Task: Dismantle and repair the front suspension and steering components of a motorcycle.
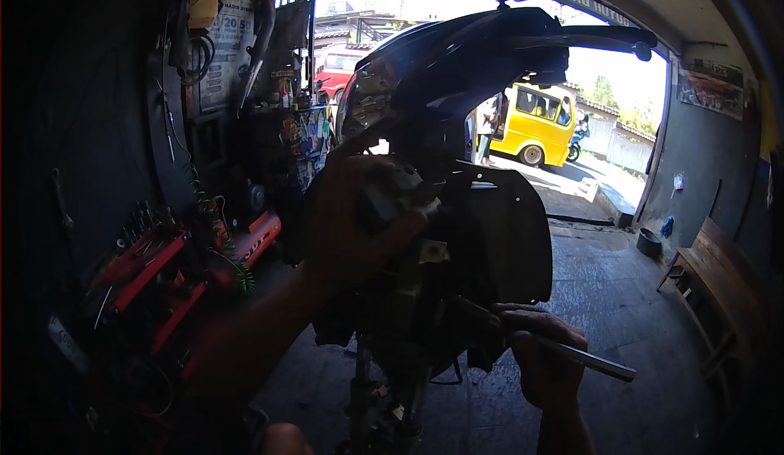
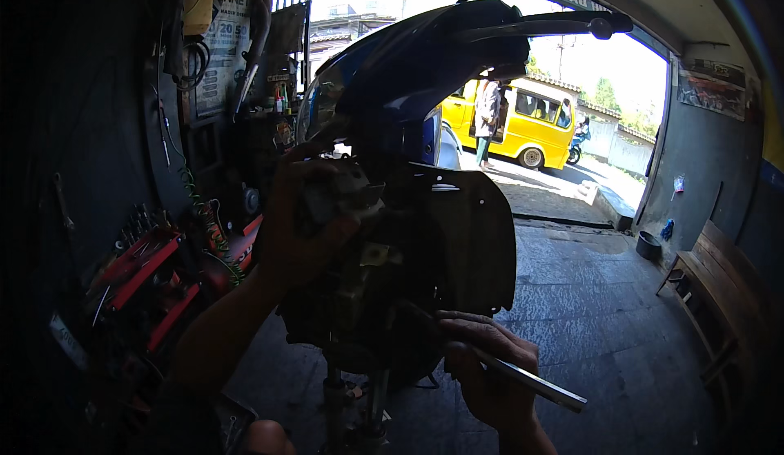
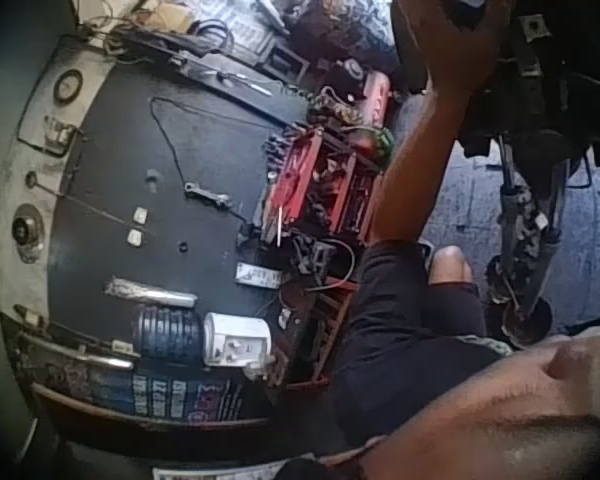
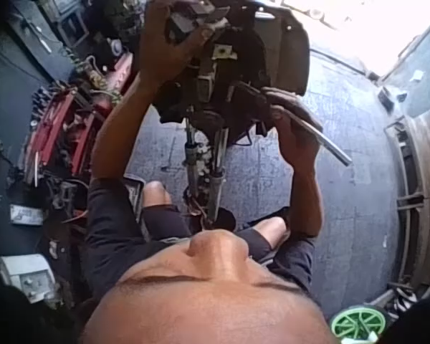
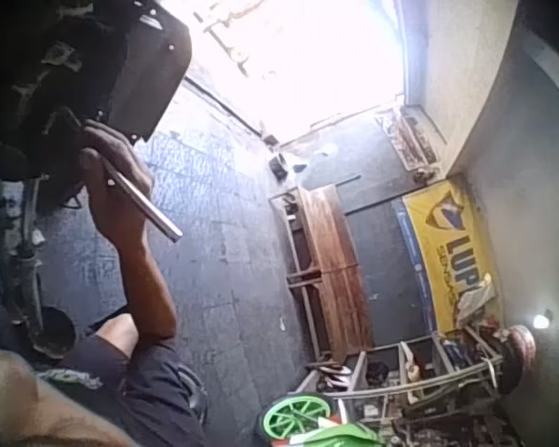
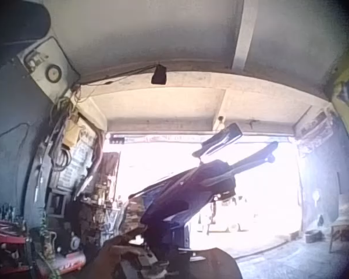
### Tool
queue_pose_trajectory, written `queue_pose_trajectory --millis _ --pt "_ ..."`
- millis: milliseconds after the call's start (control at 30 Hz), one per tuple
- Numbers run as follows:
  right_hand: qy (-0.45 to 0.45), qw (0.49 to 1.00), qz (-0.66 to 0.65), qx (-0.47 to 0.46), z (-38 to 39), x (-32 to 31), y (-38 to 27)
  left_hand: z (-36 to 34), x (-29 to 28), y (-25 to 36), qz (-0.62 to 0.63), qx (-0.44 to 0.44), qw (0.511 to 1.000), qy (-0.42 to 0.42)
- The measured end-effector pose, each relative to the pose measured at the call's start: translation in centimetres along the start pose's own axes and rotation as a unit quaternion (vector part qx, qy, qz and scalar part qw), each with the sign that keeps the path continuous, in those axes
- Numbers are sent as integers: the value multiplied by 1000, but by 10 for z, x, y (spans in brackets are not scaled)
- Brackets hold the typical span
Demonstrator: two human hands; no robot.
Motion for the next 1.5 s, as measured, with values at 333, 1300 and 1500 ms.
queue_pose_trajectory --millis 333,1300,1500 --pt "-87 996 8 7 -9 10 2 -4 -1 4 11 31 999 -9" --pt "-84 993 84 -6 -2 10 -7 -3 3 -2 13 28 1000 4" --pt "-157 985 77 3 -4 19 -13 2 -4 6 50 21 998 21"
Point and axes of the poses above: each hand's wrist, its own z-axis away from the middle knuckle, its own x-axis out of the palm, y = z × x, the point moved 6 cm from there along -z, towards the middle knuckle, and after that the axes turned 12 degrees about y, right-handed, at the moved point
